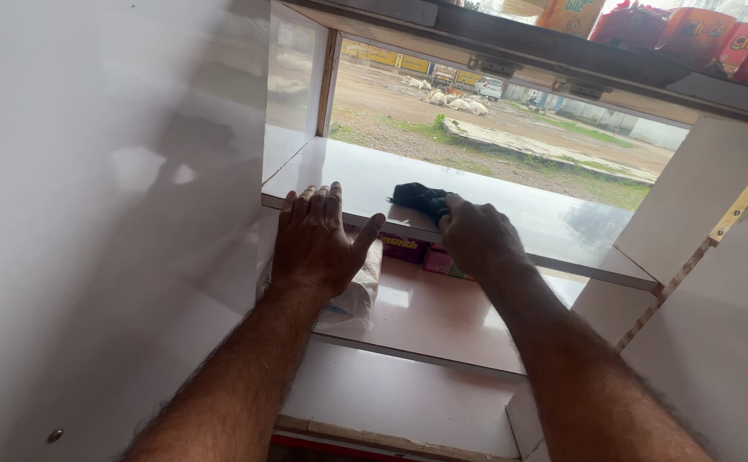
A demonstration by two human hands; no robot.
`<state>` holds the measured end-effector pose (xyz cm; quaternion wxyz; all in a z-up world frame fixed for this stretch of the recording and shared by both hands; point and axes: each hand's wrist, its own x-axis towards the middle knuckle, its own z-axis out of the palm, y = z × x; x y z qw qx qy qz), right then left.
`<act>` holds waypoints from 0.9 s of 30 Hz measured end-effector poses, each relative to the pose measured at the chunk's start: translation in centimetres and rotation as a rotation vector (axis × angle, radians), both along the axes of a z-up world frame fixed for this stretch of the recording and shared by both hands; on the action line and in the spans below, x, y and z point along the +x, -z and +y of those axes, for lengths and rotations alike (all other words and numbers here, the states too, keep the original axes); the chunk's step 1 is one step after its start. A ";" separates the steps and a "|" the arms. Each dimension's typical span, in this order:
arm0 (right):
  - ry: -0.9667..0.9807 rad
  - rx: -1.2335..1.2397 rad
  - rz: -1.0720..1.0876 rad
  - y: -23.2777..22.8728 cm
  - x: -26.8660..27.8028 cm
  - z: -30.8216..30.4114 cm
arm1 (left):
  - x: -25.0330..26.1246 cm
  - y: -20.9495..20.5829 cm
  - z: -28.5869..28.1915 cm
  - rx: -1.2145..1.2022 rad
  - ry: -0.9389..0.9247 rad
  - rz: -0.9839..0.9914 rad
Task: The person wipes the interior shelves and side panels of a white display cabinet using a blue cloth. The person cleans the top shelf, the vertical side panel, and the bottom shelf, moving the cloth back and forth to remove dust or smudges. The cabinet is located in a room with a window showing a street scene outside.
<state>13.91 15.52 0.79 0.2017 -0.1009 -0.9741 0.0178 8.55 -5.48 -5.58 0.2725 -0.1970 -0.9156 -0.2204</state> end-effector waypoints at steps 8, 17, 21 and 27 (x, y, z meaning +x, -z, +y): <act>0.364 0.109 -0.071 -0.1 3.1 9.7 | 0.5 -1.0 -0.5 0.002 0.010 0.070; -0.571 -0.189 -0.052 -0.2 -6.4 -5.6 | -4.4 -3.6 0.0 0.565 0.137 0.301; -0.682 -0.181 -0.021 0.3 -12.8 -8.0 | -6.5 -4.0 0.3 0.567 0.131 0.327; -0.612 -0.430 0.172 2.1 -18.8 -11.2 | -7.7 -4.4 1.1 0.810 -0.007 0.120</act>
